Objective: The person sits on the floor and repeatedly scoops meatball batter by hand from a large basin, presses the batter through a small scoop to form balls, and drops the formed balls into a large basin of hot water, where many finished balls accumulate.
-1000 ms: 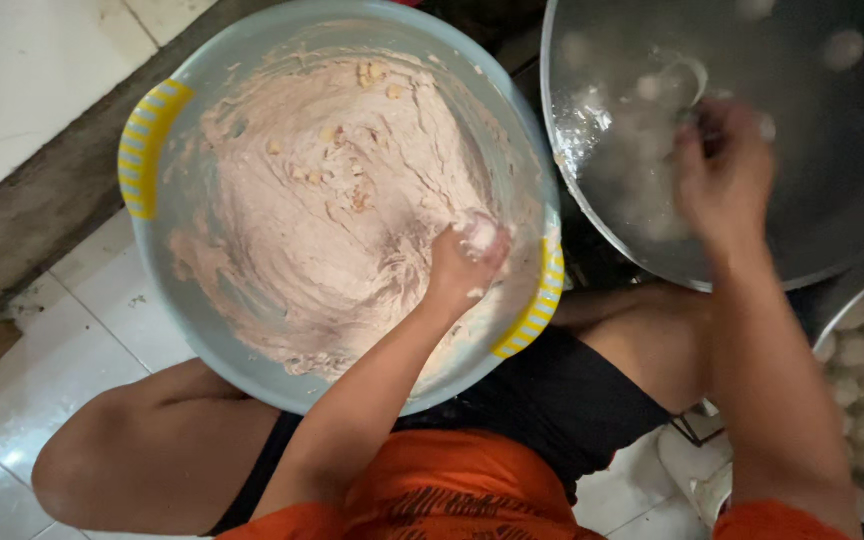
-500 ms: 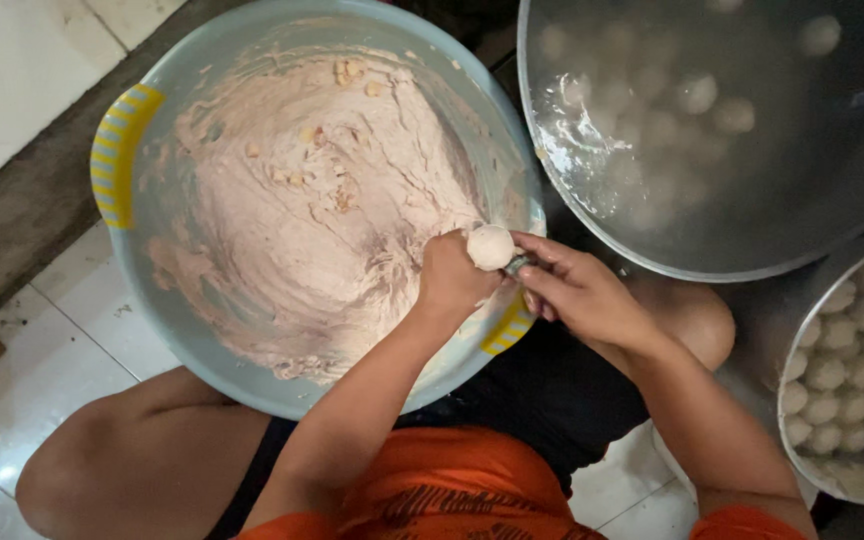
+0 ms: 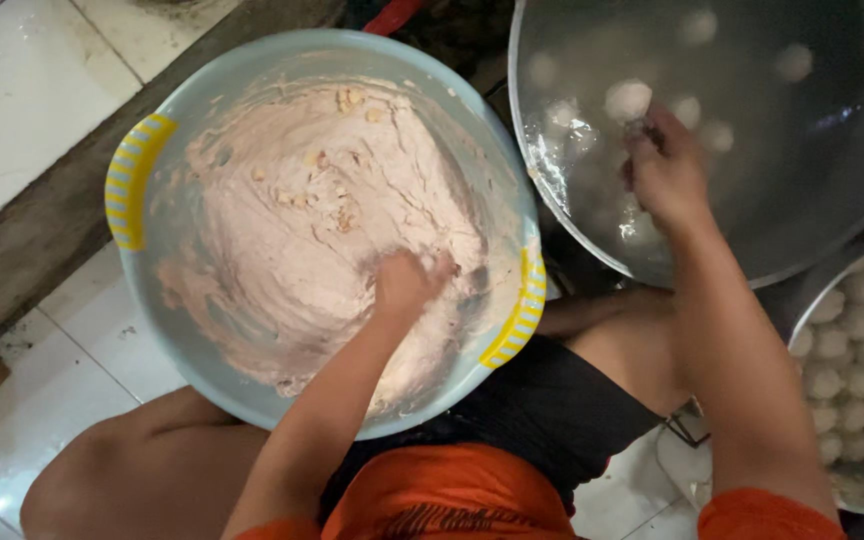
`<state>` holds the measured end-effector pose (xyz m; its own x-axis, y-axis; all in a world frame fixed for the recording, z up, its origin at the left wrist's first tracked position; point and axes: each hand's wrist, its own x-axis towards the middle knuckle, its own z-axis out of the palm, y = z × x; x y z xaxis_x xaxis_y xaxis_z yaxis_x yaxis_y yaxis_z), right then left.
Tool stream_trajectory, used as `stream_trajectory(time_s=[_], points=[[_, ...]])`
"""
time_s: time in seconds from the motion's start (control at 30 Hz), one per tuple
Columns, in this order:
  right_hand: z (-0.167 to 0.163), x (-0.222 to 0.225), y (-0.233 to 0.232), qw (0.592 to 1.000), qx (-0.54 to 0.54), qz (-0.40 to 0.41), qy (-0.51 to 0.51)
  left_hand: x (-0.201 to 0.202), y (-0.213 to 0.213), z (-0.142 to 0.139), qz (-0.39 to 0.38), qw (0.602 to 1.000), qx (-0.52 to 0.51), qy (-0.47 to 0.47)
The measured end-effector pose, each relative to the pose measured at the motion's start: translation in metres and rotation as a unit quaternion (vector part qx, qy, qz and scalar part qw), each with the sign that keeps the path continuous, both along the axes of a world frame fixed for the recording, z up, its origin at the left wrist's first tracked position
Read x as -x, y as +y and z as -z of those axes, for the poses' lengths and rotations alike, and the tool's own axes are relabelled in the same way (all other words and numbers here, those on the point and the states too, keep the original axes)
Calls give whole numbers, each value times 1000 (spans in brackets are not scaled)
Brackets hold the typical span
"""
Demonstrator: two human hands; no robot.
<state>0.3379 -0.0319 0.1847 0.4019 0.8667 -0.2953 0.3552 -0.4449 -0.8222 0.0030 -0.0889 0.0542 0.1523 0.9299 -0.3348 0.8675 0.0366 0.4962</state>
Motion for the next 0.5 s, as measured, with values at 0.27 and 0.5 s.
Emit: stream_trajectory(time_s=[0.27,0.5], points=[[-8,-21,1,863,-138,-165,-458,-41,19,12,-136,986,-13,-96],[-31,21,-42,976,-125,-59,-167,-56,-6,14,-119,945,10,-304]])
